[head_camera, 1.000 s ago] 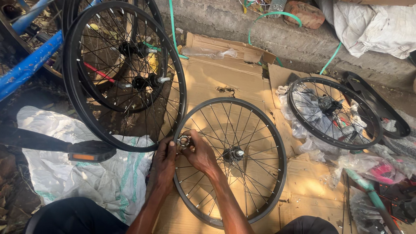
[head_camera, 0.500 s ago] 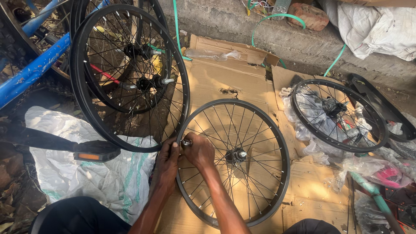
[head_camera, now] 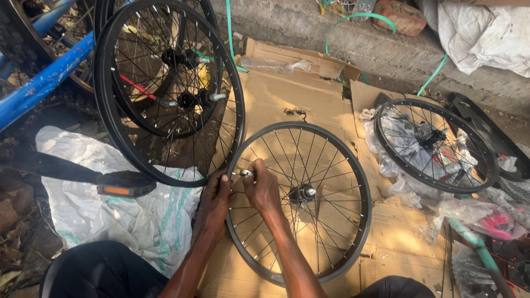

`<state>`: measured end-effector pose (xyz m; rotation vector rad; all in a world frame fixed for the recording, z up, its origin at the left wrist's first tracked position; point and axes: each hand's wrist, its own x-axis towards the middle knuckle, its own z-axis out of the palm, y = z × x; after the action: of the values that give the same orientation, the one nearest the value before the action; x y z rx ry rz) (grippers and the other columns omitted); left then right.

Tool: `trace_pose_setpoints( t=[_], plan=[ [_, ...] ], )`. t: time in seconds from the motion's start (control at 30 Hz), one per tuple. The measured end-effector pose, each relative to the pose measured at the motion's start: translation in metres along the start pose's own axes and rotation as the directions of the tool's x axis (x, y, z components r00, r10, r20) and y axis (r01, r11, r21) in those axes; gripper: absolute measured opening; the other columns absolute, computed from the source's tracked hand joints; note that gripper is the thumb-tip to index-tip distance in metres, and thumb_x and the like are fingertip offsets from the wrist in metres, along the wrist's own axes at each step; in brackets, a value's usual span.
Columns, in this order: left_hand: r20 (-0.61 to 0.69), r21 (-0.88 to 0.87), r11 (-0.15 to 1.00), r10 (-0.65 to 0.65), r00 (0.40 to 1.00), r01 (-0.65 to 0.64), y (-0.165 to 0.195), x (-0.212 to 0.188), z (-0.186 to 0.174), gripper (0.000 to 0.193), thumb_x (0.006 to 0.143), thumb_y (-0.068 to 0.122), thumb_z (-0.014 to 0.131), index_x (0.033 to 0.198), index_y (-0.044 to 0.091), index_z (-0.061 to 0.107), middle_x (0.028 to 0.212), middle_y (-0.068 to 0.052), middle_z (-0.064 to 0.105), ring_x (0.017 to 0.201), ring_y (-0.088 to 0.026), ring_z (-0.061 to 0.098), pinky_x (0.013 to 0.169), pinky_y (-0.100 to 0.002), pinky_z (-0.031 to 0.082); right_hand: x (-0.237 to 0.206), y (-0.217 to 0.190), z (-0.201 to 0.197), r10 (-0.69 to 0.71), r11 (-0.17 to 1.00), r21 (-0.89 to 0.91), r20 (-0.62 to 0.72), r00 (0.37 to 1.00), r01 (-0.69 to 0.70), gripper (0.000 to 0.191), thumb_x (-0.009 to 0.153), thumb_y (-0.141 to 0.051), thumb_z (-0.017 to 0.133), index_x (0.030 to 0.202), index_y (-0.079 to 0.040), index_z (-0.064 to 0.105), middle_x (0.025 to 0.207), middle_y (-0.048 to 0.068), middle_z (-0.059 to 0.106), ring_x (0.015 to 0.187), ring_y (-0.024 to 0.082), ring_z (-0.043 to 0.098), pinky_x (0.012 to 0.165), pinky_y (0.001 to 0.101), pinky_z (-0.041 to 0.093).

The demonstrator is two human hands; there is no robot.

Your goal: The person is working on a bicycle wheel, using a tool to tighten or adjust the spokes. They rotate the wheel and continue adjusting the spokes methodically.

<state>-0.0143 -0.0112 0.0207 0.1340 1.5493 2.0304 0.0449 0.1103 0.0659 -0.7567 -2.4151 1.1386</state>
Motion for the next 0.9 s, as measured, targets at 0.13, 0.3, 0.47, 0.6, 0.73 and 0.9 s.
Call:
trace_pose_setpoints(
  t=[0.13,0.3,0.47,0.6,0.73,0.9],
  plan=[
    [-0.029,-0.038,0.996,-0.079,0.996,0.078,-0.003,0.0,0.0,0.035,0.103,0.035,0.053,0.132,0.019,0.064,0.106,0.001,0.062,0.093,-0.008,0.059,0.084,-0.03,0.054,0.002,0.007,-0.003,-0.079,0.993,0.087,0.028,0.996,0.077,0.019,0.084,-0.002,0.075,0.092,-0.003,0.057,0.084,0.016,0.072,0.079,0.027,0.072,0.071,0.0405,0.057],
    [-0.002,-0.074,0.996,-0.051,0.999,0.051,-0.002,0.005,0.0,0.039,0.103,0.037,0.053,0.134,0.018,0.066,0.107,0.001,0.065,0.091,-0.009,0.057,0.08,-0.032,0.052,-0.004,-0.007,-0.005,-0.095,0.991,0.098,-0.017,0.995,0.096,0.026,0.08,0.001,0.08,0.093,-0.001,0.058,0.094,0.015,0.073,0.093,0.025,0.074,0.071,0.0381,0.059],
    [-0.017,-0.105,0.988,-0.119,0.993,0.116,0.0,0.005,0.001,0.04,0.102,0.039,0.054,0.132,0.016,0.067,0.106,0.003,0.065,0.092,-0.009,0.059,0.08,-0.031,0.053,-0.032,-0.026,-0.021,-0.245,0.969,-0.054,-0.027,0.969,0.243,0.035,0.08,0.002,0.075,0.114,-0.005,0.067,0.1,0.016,0.073,0.094,0.031,0.074,0.079,0.0422,0.058],
    [-0.012,-0.094,0.991,-0.102,0.995,0.1,0.002,0.003,0.001,0.044,0.102,0.042,0.054,0.132,0.013,0.069,0.102,0.0,0.062,0.091,-0.009,0.056,0.079,-0.031,0.052,-0.04,-0.037,-0.033,-0.04,0.957,-0.275,0.21,0.977,0.098,0.037,0.088,-0.011,0.075,0.124,-0.009,0.07,0.096,0.019,0.074,0.092,0.035,0.072,0.08,0.0465,0.054],
    [0.034,-0.117,0.989,-0.082,0.996,0.085,0.006,0.0,0.0,0.048,0.102,0.045,0.054,0.134,0.012,0.068,0.107,-0.001,0.066,0.096,-0.011,0.057,0.083,-0.03,0.049,-0.036,-0.041,-0.029,-0.16,0.966,-0.166,0.214,0.964,0.198,0.036,0.089,-0.008,0.066,0.125,-0.007,0.069,0.103,0.02,0.075,0.088,0.036,0.073,0.074,0.0475,0.055],
    [0.008,-0.036,0.991,-0.128,0.992,0.128,0.011,0.001,0.004,0.047,0.101,0.041,0.051,0.14,0.018,0.063,0.117,0.004,0.066,0.102,-0.01,0.058,0.089,-0.032,0.049,-0.022,-0.031,-0.004,0.059,0.886,-0.463,0.139,0.989,0.013,0.017,0.09,-0.018,0.072,0.102,-0.006,0.069,0.089,0.021,0.076,0.086,0.038,0.073,0.074,0.0495,0.054]
  ],
)
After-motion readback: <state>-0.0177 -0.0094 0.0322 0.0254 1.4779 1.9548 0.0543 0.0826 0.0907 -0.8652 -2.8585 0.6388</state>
